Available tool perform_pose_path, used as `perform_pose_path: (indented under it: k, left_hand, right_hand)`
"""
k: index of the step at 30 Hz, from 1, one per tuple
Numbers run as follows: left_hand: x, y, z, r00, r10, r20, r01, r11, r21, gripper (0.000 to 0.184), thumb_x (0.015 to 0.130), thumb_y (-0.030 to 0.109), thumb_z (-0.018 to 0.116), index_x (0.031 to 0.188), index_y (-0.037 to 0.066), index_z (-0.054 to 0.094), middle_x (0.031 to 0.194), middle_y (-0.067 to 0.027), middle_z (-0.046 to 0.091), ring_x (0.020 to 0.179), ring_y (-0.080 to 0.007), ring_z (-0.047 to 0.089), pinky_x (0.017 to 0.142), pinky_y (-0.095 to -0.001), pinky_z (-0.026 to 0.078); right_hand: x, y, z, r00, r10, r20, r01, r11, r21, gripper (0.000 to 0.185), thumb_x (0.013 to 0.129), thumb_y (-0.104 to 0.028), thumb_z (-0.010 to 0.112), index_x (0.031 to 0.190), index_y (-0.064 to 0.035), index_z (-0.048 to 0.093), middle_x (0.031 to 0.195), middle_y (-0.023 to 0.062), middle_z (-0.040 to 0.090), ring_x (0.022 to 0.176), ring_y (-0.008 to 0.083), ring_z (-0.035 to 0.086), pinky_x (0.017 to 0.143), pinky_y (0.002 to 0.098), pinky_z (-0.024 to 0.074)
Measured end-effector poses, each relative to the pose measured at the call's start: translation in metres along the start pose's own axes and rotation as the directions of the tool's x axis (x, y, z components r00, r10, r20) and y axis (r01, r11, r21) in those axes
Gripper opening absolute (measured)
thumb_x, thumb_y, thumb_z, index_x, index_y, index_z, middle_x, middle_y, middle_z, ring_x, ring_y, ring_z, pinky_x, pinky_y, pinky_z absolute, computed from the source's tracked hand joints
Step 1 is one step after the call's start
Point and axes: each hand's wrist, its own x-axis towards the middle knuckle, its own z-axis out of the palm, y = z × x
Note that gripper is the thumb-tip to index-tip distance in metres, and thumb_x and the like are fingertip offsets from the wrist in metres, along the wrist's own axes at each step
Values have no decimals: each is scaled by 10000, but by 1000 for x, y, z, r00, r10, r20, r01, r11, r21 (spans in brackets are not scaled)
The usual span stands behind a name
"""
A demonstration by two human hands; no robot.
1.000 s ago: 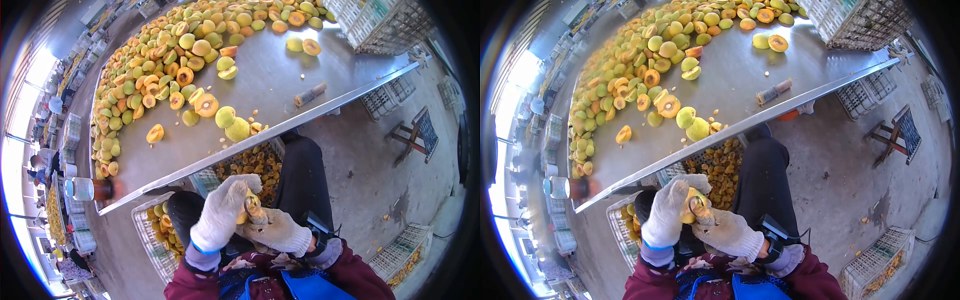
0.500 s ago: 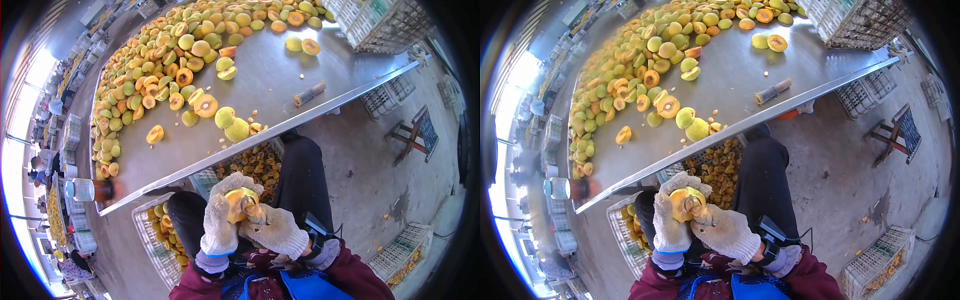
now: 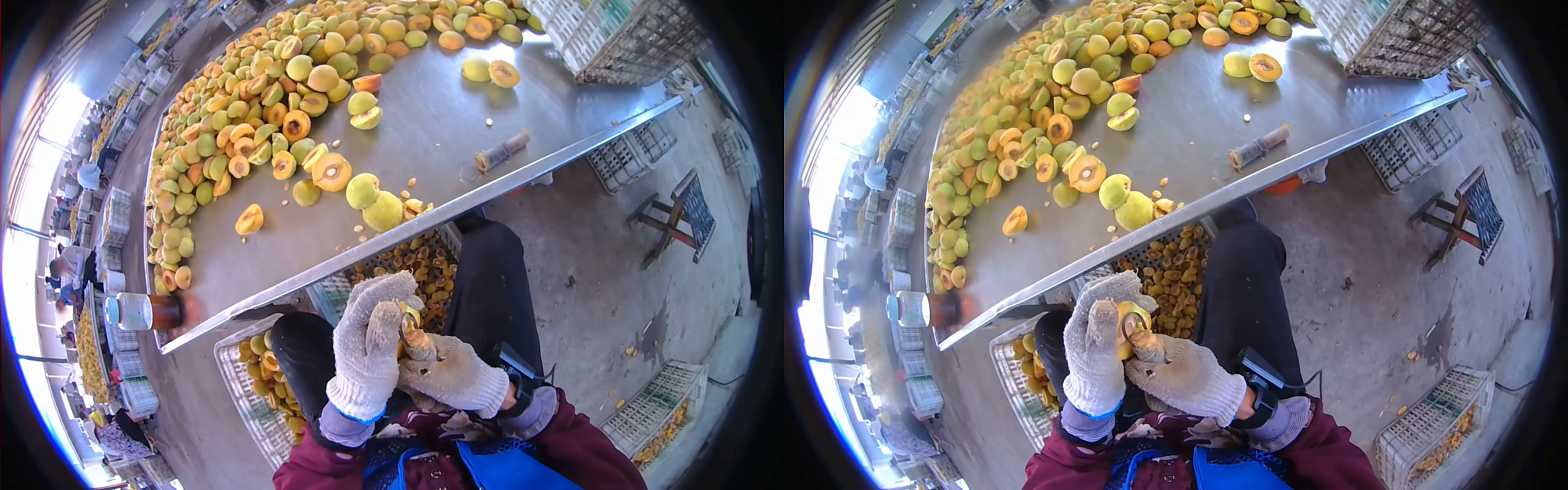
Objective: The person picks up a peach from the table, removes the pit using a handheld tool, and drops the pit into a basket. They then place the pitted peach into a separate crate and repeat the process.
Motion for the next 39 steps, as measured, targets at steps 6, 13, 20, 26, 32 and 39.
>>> perform_pose_path:
  k: [6, 13, 20, 26, 32, 39]
  left_hand:
    - [1, 14, -4, 988, -122, 91, 125, 992, -32, 462, 1005, 390, 469, 1155, -27, 598, 910, -90, 671, 807, -154, 620, 754, -278, 497]
    - [6, 24, -12, 956, 148, 254, -213, 944, 251, 206, 919, 139, 604, 1088, 35, 657, 1025, -134, 672, 914, -238, 676, 767, -319, 529]
    - [17, 35, -23, 849, 237, 473, -281, 959, 24, 237, 904, 155, 628, 1097, 23, 660, 974, -139, 672, 788, -263, 680, 682, -322, 535]
    - [20, 52, -19, 871, 91, 484, -314, 859, 404, 273, 841, 235, 694, 1045, 54, 678, 935, -128, 690, 861, -308, 690, 671, -364, 550]
    - [20, 27, -20, 645, 567, 512, -758, 560, 335, 310, 839, 243, 670, 1109, 93, 652, 958, -76, 657, 746, -278, 661, 645, -359, 540]
    - [-21, 21, -13, 958, -160, 238, 255, 857, -449, 532, 937, 448, 563, 1101, -57, 598, 971, -191, 674, 826, -278, 680, 756, -386, 562]
  right_hand:
    - [-1, 7, -7, 983, -39, 182, -24, 945, 327, 188, 905, -273, 657, 924, -87, 634, 644, 9, 602, 506, 79, 562, 438, 248, 433]
    - [-3, 15, -10, 912, -78, 404, -151, 850, 505, 160, 896, -231, 662, 895, -91, 585, 574, -6, 531, 394, 77, 452, 321, 225, 304]
    - [-13, 16, -5, 785, -331, 523, -157, 711, 686, 220, 847, -188, 690, 927, -26, 565, 737, 39, 581, 644, 120, 560, 695, 287, 496]
    - [-10, 17, -12, 776, -221, 591, -263, 738, 622, 269, 837, -218, 706, 942, -5, 579, 851, 82, 601, 802, 162, 593, 812, 328, 504]
    - [-6, 37, -1, 756, -296, 584, -256, 688, 679, 273, 840, -251, 705, 960, -26, 608, 871, 66, 616, 807, 146, 603, 761, 291, 498]
    - [-13, 17, 14, 811, -280, 514, -158, 741, 653, 260, 842, -283, 690, 856, -41, 596, 723, 43, 593, 621, 123, 559, 616, 265, 468]
